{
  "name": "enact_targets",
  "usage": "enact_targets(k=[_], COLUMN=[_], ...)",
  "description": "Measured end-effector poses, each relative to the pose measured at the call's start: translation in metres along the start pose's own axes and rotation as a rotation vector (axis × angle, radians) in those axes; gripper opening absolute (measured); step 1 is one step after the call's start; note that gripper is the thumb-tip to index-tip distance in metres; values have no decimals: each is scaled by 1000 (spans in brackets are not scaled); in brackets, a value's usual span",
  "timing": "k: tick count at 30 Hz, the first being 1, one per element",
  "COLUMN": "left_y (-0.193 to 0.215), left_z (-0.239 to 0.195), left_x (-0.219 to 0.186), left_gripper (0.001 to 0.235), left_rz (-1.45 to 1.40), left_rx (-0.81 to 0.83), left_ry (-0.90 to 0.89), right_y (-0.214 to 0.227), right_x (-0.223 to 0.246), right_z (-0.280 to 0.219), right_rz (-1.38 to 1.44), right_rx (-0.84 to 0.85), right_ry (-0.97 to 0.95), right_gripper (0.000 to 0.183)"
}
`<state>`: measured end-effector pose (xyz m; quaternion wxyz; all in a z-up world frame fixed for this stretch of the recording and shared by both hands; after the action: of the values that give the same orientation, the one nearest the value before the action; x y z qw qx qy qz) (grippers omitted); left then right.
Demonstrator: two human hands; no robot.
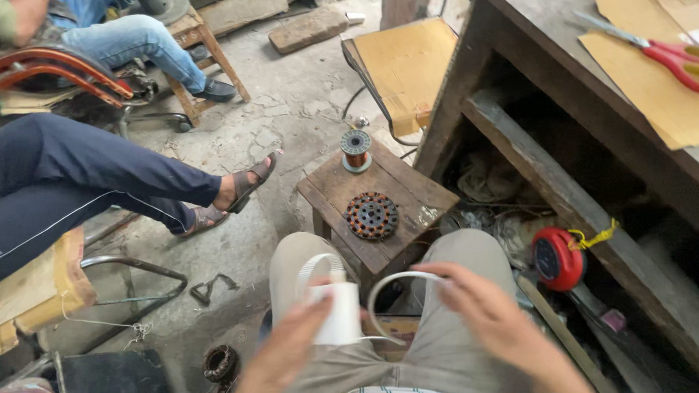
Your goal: The person winds copper wire around the slots of a motor stator by hand. They pull wire from a spool, thread it through slots, and wrap it around the stator core repeatedly.
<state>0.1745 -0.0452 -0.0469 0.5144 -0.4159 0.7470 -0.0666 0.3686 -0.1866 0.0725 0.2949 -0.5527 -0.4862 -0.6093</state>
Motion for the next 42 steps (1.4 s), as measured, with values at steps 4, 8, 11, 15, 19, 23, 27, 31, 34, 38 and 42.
enact_targets(k=[4, 8, 11, 15, 19, 23, 27, 31, 34, 38, 42], left_y=[-62, -52, -66, -74, -77, -80, -77, -74, -69, -73, -106], left_z=[36, 45, 49, 48, 37, 35, 38, 34, 29, 17, -4], left_x=[-2, 1, -4, 1, -8, -13, -11, -20, -34, -52, -68], left_gripper=[39, 37, 40, 39, 44, 51, 59, 67, 77, 82, 77], left_rz=[-257, -317, -489, -487, -533, -299, -213, -95, 18, -7, -27], left_rx=[-62, -162, 2, -2, 29, -50, -31, 10, 32, 97, 239], left_ry=[-111, -79, -226, -251, -277, -325, -270, -370, -428, -441, -495], right_y=[-63, -70, -65, -70, -71, -73, -67, -34, 13, 19, -34], right_x=[44, 65, 57, 39, 30, 32, 6, -29, -27, 44, 38], right_z=[36, 31, 24, 12, -2, -6, -1, 7, 1, -31, -32], right_rz=[-128, -317, -313, -464, -558, -631, -572, -315, -439, -857, -242], right_rx=[-28, -159, -256, -301, -335, -327, -314, -284, -482, -680, -302], right_ry=[142, 276, 339, 363, 306, 355, 214, 14, -112, 262, 378], right_gripper=[34, 39, 42, 39, 41, 40, 40, 22, 30, 52, 80])
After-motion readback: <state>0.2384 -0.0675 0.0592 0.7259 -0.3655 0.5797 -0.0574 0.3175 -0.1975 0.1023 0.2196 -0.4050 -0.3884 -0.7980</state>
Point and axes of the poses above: each hand's wrist, its own z-axis towards the middle knuckle, its own y-axis out of the back of the hand, x = y × z, the point moved 10 cm from there along z, towards the middle knuckle, and after that the axes turned 1 degree about x, right-handed, at the moved point
